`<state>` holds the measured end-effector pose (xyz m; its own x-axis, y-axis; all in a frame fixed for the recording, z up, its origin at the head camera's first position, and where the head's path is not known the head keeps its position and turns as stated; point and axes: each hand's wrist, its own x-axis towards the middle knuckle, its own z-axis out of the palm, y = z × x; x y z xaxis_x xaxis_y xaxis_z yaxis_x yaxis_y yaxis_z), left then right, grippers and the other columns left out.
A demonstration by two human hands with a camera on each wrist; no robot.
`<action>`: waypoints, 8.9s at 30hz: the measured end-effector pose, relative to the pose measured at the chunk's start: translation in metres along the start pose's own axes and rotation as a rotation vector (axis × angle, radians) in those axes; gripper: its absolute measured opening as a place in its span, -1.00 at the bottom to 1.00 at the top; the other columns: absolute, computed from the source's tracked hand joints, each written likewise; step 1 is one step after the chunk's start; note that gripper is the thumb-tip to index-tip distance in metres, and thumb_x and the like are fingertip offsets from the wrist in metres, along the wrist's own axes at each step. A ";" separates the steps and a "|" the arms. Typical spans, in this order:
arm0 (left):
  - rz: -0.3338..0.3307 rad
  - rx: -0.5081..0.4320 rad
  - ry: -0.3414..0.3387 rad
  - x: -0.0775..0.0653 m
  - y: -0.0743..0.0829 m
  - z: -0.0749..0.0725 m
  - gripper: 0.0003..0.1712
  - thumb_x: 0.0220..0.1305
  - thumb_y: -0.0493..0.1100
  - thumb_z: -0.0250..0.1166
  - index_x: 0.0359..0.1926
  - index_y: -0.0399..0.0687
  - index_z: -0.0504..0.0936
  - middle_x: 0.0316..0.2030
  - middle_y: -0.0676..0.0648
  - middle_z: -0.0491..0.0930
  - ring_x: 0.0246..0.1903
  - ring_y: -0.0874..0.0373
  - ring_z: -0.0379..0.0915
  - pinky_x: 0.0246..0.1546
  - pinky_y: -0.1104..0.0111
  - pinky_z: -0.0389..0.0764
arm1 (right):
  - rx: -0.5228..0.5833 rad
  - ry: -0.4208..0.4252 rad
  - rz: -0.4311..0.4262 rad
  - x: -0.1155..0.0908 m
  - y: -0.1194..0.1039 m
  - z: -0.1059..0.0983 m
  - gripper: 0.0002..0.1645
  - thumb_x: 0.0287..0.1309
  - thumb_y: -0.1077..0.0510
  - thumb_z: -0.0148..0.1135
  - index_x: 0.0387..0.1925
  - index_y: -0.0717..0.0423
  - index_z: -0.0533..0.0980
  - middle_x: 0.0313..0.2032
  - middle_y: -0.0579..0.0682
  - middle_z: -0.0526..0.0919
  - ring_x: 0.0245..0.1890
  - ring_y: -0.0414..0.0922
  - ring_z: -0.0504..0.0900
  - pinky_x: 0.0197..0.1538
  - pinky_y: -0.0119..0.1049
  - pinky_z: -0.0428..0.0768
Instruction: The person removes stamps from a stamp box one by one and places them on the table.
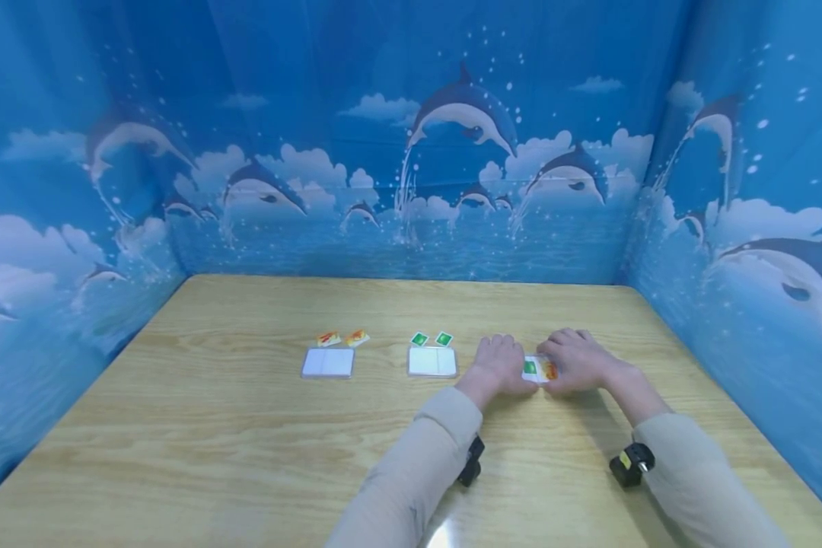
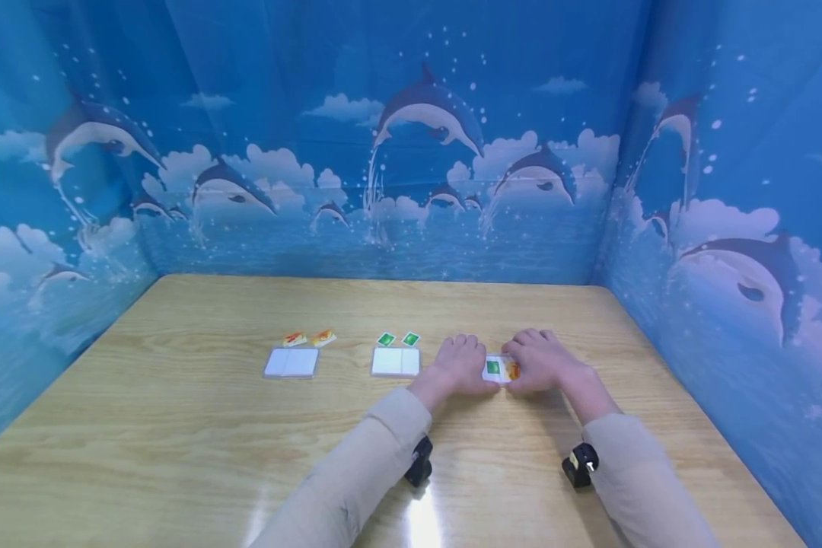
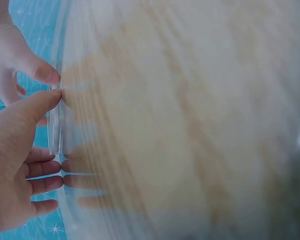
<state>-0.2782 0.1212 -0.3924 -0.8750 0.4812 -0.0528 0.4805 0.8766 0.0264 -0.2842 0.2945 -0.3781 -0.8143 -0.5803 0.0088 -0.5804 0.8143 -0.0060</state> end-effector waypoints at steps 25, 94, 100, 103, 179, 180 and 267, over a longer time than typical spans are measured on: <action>-0.013 0.026 0.004 0.002 0.001 0.002 -0.29 0.03 0.43 0.15 0.04 0.06 0.44 -0.18 0.08 0.39 -0.17 0.20 0.27 -0.03 0.30 0.31 | -0.030 -0.027 -0.035 0.005 -0.002 -0.003 -0.33 -0.29 -0.10 0.35 -0.10 0.19 0.53 -0.18 0.05 0.56 -0.05 0.14 0.45 0.01 0.22 0.29; 0.022 0.024 -0.042 -0.005 -0.006 -0.006 -0.36 0.06 0.40 0.16 -0.03 0.06 0.54 -0.14 0.07 0.41 -0.11 0.19 0.30 0.07 0.30 0.28 | -0.280 0.278 -0.063 -0.026 -0.005 -0.009 -0.42 -0.17 -0.16 0.28 -0.24 0.22 0.51 -0.28 0.13 0.54 -0.19 0.11 0.49 -0.23 0.02 0.43; 0.016 0.027 -0.038 -0.005 -0.006 -0.007 -0.37 0.06 0.40 0.17 -0.04 0.07 0.53 -0.16 0.08 0.40 -0.13 0.20 0.29 0.05 0.31 0.28 | -0.286 0.268 -0.094 -0.032 -0.008 -0.014 -0.28 -0.27 -0.26 0.36 -0.21 0.23 0.52 -0.27 0.13 0.54 -0.20 0.10 0.49 -0.24 0.00 0.44; 0.014 0.024 -0.045 -0.005 -0.006 -0.007 -0.35 0.06 0.40 0.17 0.00 0.07 0.52 -0.12 0.08 0.40 -0.09 0.19 0.29 0.09 0.30 0.26 | -0.263 0.274 -0.116 -0.035 -0.009 -0.014 -0.29 -0.28 -0.24 0.39 -0.21 0.22 0.52 -0.27 0.11 0.54 -0.22 0.08 0.49 -0.25 0.00 0.45; 0.106 0.160 -0.032 -0.003 -0.015 0.004 -0.18 0.14 0.49 -0.06 0.18 0.01 0.41 0.12 0.01 0.35 0.13 0.15 0.20 0.25 0.23 0.08 | 0.011 0.103 -0.159 -0.052 -0.027 0.004 -0.43 0.01 -0.26 0.25 -0.18 0.13 0.55 -0.26 -0.06 0.53 -0.28 -0.12 0.50 -0.22 -0.15 0.50; 0.106 0.161 -0.032 -0.003 -0.016 0.003 -0.17 0.13 0.49 -0.06 0.18 0.01 0.41 0.12 0.01 0.35 0.13 0.15 0.20 0.25 0.23 0.08 | 0.029 0.109 -0.142 -0.050 -0.026 0.002 -0.46 0.04 -0.24 0.24 -0.18 0.14 0.54 -0.27 -0.05 0.53 -0.29 -0.12 0.50 -0.24 -0.15 0.50; 0.140 0.132 -0.051 -0.006 -0.018 -0.004 -0.25 0.18 0.42 -0.02 0.17 0.02 0.42 0.09 0.01 0.37 0.12 0.14 0.23 0.24 0.25 0.13 | 0.596 -0.040 0.395 -0.006 0.020 0.015 -0.50 0.03 0.01 0.32 -0.08 0.28 0.50 -0.31 0.02 0.52 -0.30 -0.07 0.42 -0.24 -0.25 0.36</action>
<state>-0.2816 0.1026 -0.3886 -0.7967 0.5945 -0.1088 0.6036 0.7918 -0.0935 -0.2913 0.3139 -0.3930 -0.9569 -0.2524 -0.1436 -0.1360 0.8264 -0.5464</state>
